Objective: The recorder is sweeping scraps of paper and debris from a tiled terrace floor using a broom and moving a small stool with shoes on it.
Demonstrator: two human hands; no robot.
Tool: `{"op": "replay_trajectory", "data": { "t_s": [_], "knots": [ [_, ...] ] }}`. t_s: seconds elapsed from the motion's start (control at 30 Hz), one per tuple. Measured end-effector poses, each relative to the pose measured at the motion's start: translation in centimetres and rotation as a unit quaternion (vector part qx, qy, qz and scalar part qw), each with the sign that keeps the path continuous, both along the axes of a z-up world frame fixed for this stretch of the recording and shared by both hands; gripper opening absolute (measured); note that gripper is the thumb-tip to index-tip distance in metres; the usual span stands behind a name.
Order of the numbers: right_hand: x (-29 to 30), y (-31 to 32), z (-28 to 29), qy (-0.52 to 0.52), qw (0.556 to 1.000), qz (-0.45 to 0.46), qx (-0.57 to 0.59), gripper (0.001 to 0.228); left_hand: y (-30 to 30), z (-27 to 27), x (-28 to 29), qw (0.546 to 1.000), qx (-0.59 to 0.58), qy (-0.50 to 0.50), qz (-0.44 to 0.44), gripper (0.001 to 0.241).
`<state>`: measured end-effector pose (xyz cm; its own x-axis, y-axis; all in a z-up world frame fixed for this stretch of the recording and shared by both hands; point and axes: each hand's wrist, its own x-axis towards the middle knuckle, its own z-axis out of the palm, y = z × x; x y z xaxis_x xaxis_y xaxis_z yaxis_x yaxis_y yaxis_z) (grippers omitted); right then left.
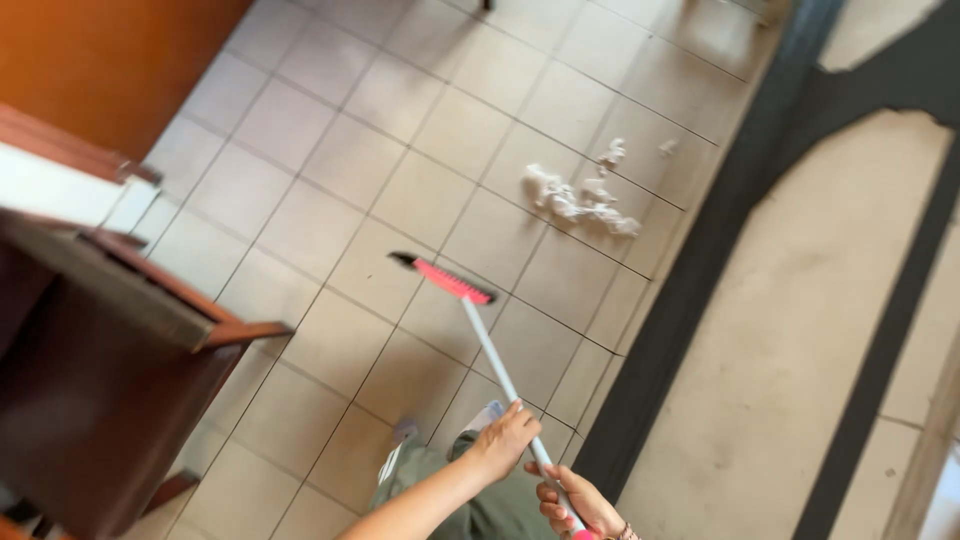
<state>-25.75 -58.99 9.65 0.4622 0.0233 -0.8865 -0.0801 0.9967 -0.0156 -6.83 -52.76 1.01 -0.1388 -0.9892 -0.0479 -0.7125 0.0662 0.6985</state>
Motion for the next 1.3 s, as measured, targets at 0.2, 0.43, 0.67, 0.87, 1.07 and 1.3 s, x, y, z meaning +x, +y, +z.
{"op": "replay_trajectory", "data": {
  "t_s": [0.2, 0.43, 0.67, 0.87, 1.07, 1.3],
  "knots": [
    [10.2, -1.0, -6.6, 0.063, 0.981, 0.132, 0.127, 0.029, 6.5, -2.0, 5.7, 0.972, 0.087, 0.041, 0.216, 0.022],
    [20.0, -3.3, -18.0, -0.050, 0.983, 0.014, 0.177, 0.014, 1.9, -7.8, 12.0, 0.929, 0.070, 0.063, 0.357, 0.030],
    [22.5, -6.8, -14.0, -0.012, 0.999, 0.022, -0.039, 0.023, -6.4, -10.9, 16.0, 0.972, -0.017, 0.063, 0.226, 0.045],
    [27.9, -3.9, 0.3, -0.008, 0.994, 0.099, -0.034, 0.007, -2.8, -2.9, 23.8, 0.990, -0.103, 0.042, 0.081, 0.032],
    [37.2, -2.1, -0.4, -0.038, 0.982, 0.142, 0.115, 0.015, 5.3, 0.1, 33.9, 0.986, -0.059, -0.005, 0.154, 0.038],
    [58.1, 0.7, -10.0, -0.012, 0.970, 0.202, 0.135, 0.023, 10.2, -7.3, 48.0, 0.952, 0.022, 0.006, 0.307, 0.039]
  ]
}}
